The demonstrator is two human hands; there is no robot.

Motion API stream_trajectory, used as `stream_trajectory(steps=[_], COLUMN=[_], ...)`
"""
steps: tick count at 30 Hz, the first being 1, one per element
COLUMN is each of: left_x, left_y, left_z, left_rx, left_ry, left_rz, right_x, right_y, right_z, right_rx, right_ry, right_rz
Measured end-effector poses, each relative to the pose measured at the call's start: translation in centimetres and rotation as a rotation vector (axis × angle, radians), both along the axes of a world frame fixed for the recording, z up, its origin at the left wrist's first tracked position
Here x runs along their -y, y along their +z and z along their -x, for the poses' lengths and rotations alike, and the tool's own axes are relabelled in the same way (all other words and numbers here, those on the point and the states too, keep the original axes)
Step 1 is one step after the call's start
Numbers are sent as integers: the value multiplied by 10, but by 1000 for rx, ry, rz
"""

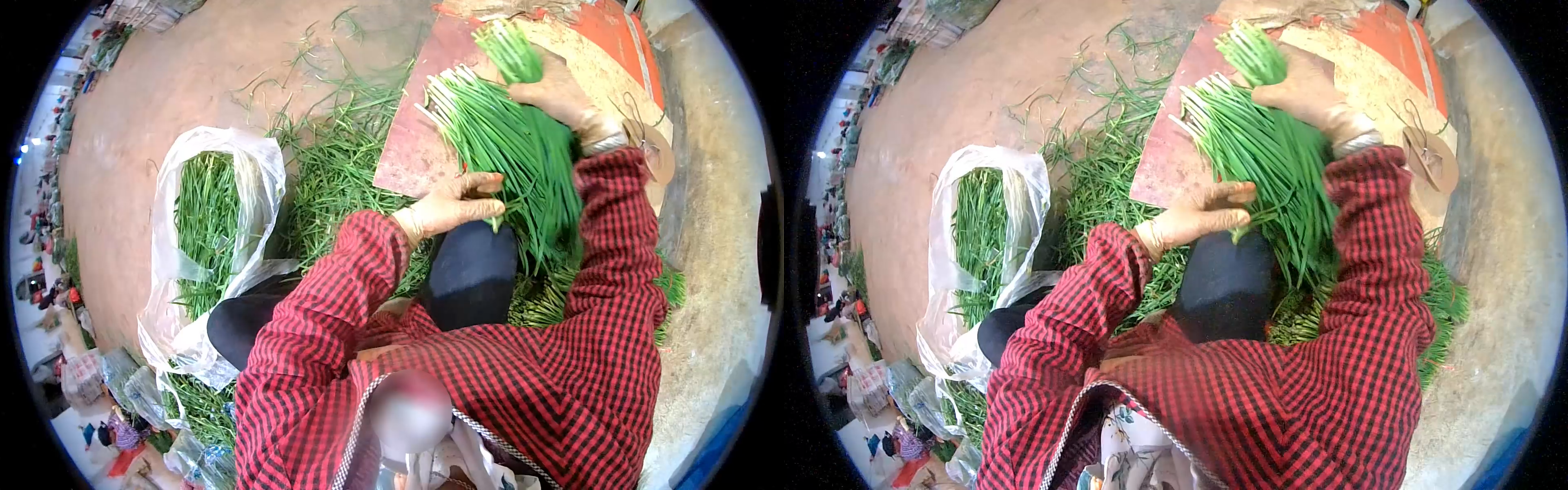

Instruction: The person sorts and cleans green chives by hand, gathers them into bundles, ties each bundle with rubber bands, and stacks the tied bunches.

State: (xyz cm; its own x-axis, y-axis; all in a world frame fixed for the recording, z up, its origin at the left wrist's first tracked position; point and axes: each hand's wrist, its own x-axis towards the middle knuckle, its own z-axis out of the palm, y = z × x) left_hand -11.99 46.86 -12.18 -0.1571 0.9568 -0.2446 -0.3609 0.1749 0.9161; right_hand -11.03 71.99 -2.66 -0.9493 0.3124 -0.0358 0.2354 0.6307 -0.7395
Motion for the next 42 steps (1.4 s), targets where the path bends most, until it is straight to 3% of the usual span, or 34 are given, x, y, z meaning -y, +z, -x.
stream_trajectory(steps=[2,3,8,10,12,14,15,16,19,21,24,26,28,30,31,32,34,36,38,40,42], left_x=[-2,-2,25,37,35,39,41,48,73,85,118,158,197,240,233,236,207,162,104,52,19], left_y=[3,-2,3,14,20,21,32,30,38,49,50,42,28,-9,8,-6,-4,-18,-17,-5,7], left_z=[-7,-8,-5,-16,-24,-14,-9,1,30,44,67,88,106,116,104,104,93,80,58,40,26], left_rx=[7,158,109,-54,-149,-12,111,2,20,136,175,88,-378,-1019,-1320,-1592,-1268,-1106,-996,-984,-1122], left_ry=[-43,-92,-95,77,187,275,424,444,572,782,965,1065,1247,1126,921,808,734,640,523,352,331], left_rz=[31,-10,-218,-267,-281,16,-31,-11,-21,35,-13,-13,336,515,817,804,598,569,449,405,276], right_x=[-8,5,-5,-15,-17,-4,0,4,3,-5,-3,-14,-1,3,8,8,12,28,40,30,22], right_y=[-33,-24,-36,-45,-50,-50,-49,-49,-55,-69,-58,-59,-34,-20,-14,-9,-22,-30,-74,-73,-72], right_z=[14,12,11,8,10,9,8,5,3,4,2,0,-2,-1,3,5,13,25,29,32,26], right_rx=[112,162,199,148,290,357,349,341,216,122,207,241,194,166,254,342,287,408,375,323,324], right_ry=[-19,-49,19,42,61,31,-3,-37,3,47,37,63,112,133,111,90,63,-50,-95,-104,-37], right_rz=[-130,-215,-129,-78,-119,-175,-174,-171,-31,99,-1,12,37,-17,-223,-430,-486,-457,-630,-556,-293])
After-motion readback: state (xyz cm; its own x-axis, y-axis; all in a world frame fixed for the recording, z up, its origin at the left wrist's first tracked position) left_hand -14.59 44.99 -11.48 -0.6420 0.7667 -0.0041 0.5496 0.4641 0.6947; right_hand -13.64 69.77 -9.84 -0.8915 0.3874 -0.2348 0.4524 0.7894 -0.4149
